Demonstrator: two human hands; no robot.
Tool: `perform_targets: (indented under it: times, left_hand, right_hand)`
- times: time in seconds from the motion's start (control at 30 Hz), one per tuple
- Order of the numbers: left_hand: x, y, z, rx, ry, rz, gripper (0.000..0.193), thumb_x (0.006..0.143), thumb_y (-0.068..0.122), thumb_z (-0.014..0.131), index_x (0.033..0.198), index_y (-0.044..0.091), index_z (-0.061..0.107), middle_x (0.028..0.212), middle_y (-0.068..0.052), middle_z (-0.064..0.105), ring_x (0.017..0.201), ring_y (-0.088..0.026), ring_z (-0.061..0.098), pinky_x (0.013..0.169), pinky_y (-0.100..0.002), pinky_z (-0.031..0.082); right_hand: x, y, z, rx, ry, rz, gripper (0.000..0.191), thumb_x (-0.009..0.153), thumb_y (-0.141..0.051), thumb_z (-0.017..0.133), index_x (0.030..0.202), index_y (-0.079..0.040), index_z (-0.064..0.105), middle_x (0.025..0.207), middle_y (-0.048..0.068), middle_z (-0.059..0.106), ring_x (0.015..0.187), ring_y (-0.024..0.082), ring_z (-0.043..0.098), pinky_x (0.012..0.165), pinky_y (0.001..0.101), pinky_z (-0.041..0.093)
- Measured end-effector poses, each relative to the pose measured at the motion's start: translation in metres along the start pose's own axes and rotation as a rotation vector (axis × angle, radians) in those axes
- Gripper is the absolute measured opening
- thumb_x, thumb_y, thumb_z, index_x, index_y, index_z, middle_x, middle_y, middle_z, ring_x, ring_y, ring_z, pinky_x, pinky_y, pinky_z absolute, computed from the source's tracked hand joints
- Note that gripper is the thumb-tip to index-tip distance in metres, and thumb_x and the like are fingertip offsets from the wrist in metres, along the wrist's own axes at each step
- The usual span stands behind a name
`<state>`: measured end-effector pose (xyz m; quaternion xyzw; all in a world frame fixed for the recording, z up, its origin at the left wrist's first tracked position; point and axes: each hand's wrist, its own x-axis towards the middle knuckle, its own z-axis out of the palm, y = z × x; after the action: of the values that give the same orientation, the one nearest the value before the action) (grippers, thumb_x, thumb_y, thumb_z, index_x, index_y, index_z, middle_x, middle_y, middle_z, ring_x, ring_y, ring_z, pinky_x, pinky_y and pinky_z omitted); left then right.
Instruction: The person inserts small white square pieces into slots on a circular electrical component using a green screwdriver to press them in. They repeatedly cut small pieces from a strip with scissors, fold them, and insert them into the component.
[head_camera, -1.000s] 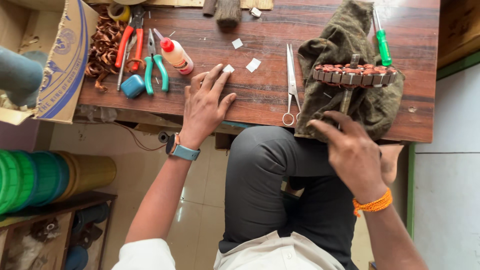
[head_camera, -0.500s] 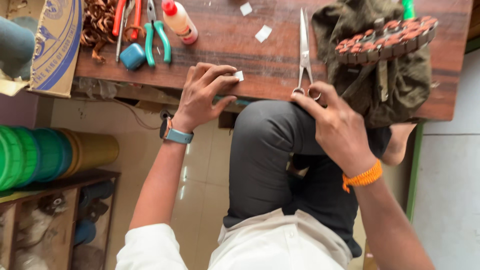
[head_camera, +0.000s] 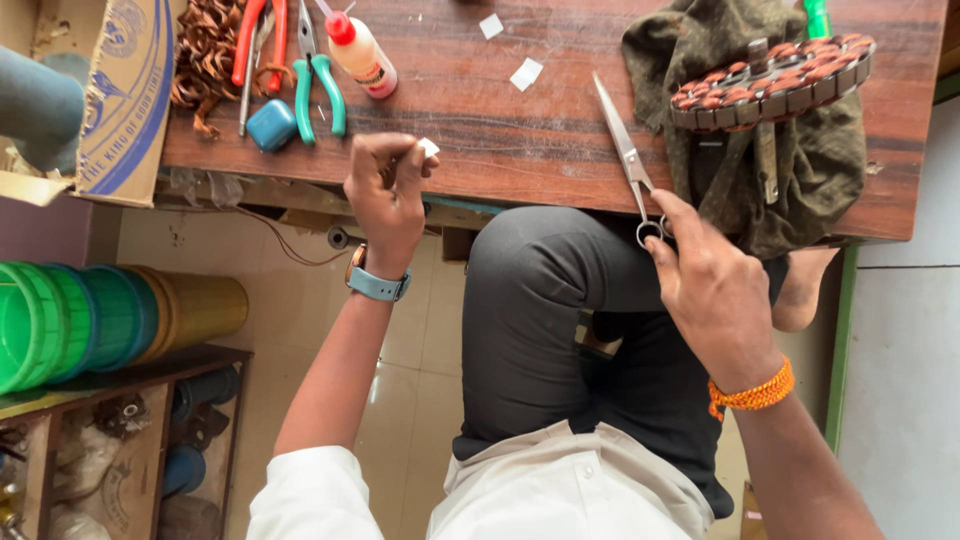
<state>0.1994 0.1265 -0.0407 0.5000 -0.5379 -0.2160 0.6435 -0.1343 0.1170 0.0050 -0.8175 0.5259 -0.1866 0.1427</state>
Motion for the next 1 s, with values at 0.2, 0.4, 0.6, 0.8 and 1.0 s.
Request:
perform_targets:
  times: [0.2,0.4,0.6,0.8,1.0]
  left_hand:
    - [0.039,0.034,0.031,-0.166,-0.056,-0.147,0.020,0.108,0.009,0.063,0.127,0.003,0.059,0.108,-0.006,0.069,0.097,-0.014,0.073,0.074,-0.024,0.056]
    - [0.059,0.057,0.084,-0.411,-0.342,-0.305,0.009,0.105,0.006,0.065,0.112,0.001,0.068,0.113,-0.006,0.077,0.098,-0.011,0.073,0.080,-0.025,0.060]
    - [0.066,0.070,0.156,-0.640,-0.553,-0.171,0.014,0.108,-0.002,0.069,0.121,0.000,0.073,0.108,-0.008,0.077,0.099,-0.010,0.074,0.089,-0.025,0.063]
    - [0.068,0.089,0.197,-0.575,-0.671,-0.175,0.015,0.105,-0.001,0.070,0.119,0.001,0.072,0.108,-0.004,0.076,0.101,-0.008,0.072,0.083,-0.022,0.061]
    - [0.069,0.100,0.202,-0.415,-0.663,-0.157,0.013,0.103,0.006,0.073,0.115,0.001,0.075,0.102,-0.003,0.076,0.092,-0.005,0.072,0.080,-0.022,0.062]
  right_hand:
    - [0.012,0.022,0.005,0.543,-0.227,0.369,0.069,0.094,-0.007,0.065,0.158,-0.017,0.044,0.098,0.015,0.076,0.069,0.024,0.062,0.061,0.0352,0.051]
    - [-0.037,0.073,-0.019,1.139,-0.076,0.504,0.042,0.093,0.003,0.064,0.135,0.004,0.062,0.100,0.016,0.072,0.077,0.014,0.061,0.062,0.0260,0.049]
    - [-0.065,0.121,-0.018,1.057,-0.092,0.522,0.043,0.086,0.002,0.071,0.128,0.005,0.063,0.095,0.013,0.070,0.080,0.016,0.064,0.063,0.0285,0.050]
    - [-0.060,0.110,-0.024,1.134,-0.313,0.480,0.073,0.072,-0.003,0.083,0.141,0.000,0.059,0.100,0.002,0.062,0.083,0.011,0.062,0.069,0.0254,0.053]
    - [-0.032,0.087,-0.037,1.316,-0.398,0.392,0.069,0.073,-0.012,0.083,0.138,0.004,0.064,0.085,0.002,0.062,0.073,0.009,0.056,0.065,0.0243,0.048]
